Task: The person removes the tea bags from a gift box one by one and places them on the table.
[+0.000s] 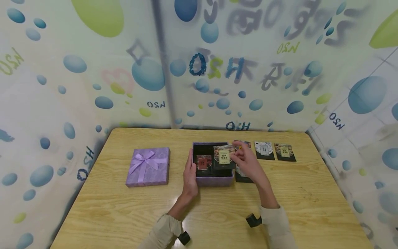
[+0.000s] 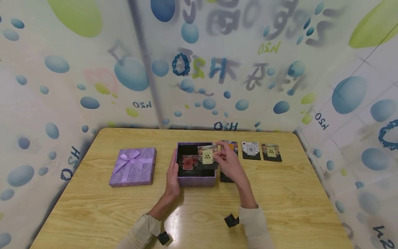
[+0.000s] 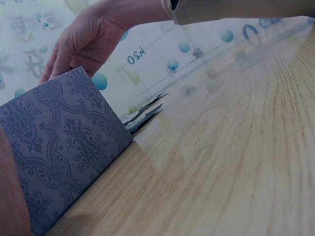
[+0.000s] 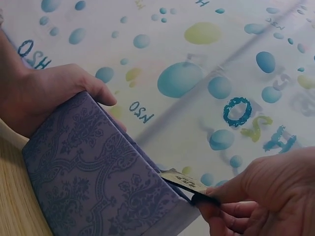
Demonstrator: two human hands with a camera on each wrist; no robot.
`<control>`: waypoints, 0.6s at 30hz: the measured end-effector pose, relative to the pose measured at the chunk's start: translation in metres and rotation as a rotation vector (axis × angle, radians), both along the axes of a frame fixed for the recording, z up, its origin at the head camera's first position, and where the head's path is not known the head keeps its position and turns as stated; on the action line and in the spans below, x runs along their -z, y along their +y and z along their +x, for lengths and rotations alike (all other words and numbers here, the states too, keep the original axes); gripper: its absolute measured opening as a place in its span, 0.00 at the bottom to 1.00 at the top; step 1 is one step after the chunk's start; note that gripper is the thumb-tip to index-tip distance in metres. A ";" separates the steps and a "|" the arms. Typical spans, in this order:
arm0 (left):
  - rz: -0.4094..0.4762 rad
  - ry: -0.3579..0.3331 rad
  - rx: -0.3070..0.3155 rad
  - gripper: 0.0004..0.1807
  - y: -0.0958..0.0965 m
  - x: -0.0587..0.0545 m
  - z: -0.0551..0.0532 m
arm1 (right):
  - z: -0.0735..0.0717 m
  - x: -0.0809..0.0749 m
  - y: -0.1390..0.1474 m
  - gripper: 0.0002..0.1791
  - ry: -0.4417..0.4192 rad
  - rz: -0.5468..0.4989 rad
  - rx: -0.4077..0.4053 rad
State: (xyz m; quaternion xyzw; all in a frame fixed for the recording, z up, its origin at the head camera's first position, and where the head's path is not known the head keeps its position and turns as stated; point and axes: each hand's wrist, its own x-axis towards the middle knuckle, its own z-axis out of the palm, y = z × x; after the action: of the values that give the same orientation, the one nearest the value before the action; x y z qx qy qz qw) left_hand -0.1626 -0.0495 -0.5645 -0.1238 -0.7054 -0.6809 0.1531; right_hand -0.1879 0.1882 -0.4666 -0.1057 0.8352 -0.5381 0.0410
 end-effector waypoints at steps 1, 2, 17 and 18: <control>-0.001 0.001 0.000 0.31 0.000 0.000 0.000 | 0.000 0.000 0.001 0.27 -0.002 -0.001 0.005; -0.002 0.002 0.000 0.31 0.000 0.000 0.000 | 0.001 0.000 0.002 0.27 0.000 0.001 0.007; -0.006 0.011 0.003 0.31 -0.001 0.001 0.000 | 0.007 0.002 0.019 0.29 -0.005 -0.004 0.017; -0.007 0.012 0.003 0.31 -0.001 0.001 0.000 | 0.007 0.002 0.020 0.29 -0.009 -0.003 0.021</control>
State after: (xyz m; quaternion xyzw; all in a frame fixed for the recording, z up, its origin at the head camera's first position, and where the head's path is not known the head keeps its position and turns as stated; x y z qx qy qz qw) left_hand -0.1629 -0.0503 -0.5656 -0.1293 -0.7068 -0.6778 0.1558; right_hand -0.1809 0.2086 -0.4683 -0.0945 0.8352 -0.5403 0.0391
